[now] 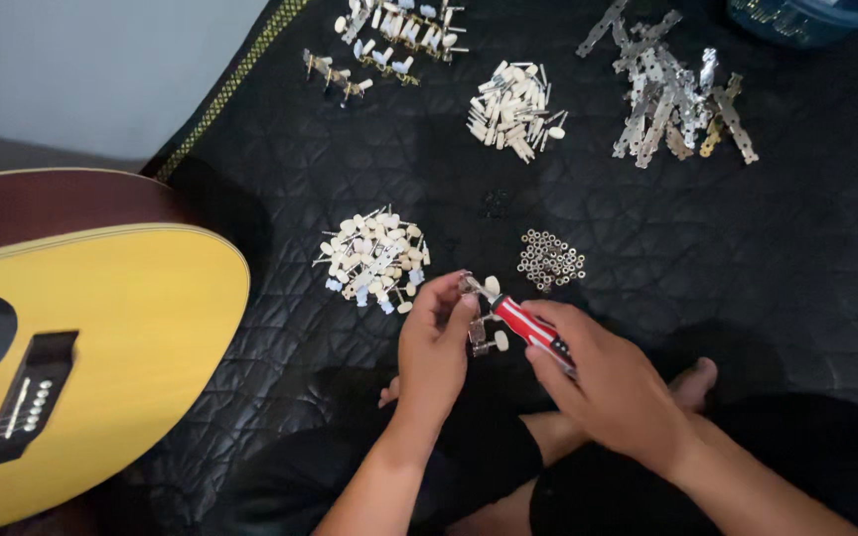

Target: The person assembles guitar tuning pegs by inserting white plastic knobs into metal posts and tightening them with a screwdriver. They handle multiple small components, including washers and metal brackets, while sitting on a mat next to a guitar.

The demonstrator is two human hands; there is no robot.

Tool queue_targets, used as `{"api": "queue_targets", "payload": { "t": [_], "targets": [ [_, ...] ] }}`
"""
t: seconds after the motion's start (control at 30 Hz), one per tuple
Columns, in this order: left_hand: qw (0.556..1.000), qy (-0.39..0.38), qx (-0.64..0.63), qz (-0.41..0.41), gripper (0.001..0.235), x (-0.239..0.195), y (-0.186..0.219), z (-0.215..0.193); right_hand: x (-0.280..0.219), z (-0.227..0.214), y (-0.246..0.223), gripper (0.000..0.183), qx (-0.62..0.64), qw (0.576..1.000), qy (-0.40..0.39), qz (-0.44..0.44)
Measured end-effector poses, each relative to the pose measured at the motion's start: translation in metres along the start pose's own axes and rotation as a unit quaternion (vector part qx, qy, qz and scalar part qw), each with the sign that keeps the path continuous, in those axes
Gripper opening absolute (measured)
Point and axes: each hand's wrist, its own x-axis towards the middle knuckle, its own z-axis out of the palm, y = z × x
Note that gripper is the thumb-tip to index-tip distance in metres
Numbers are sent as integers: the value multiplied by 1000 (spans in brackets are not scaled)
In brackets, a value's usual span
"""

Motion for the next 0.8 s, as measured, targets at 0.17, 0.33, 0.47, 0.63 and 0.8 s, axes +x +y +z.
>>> {"api": "queue_targets", "payload": {
  "t": [0.17, 0.33, 0.47, 0.63, 0.8],
  "targets": [
    [999, 16, 17, 41, 33, 5, -13, 1, -5, -3, -6, 47, -32, 999, 3, -6],
    [995, 23, 4, 97, 31, 5, -19, 4, -6, -3, 1, 45, -45, 997, 21, -63],
    [998, 25, 24, 57, 33, 2, -4, 4, -5, -6, -3, 44, -51, 998, 19, -29],
    [996, 29, 45, 69, 33, 2, -14, 2, -7, -2, 3, 44, -37, 998, 28, -32],
    [992, 25, -7, 122, 30, 2, -14, 4, -3, -10, -8, 40, 71, 997, 30, -14]
  ]
}}
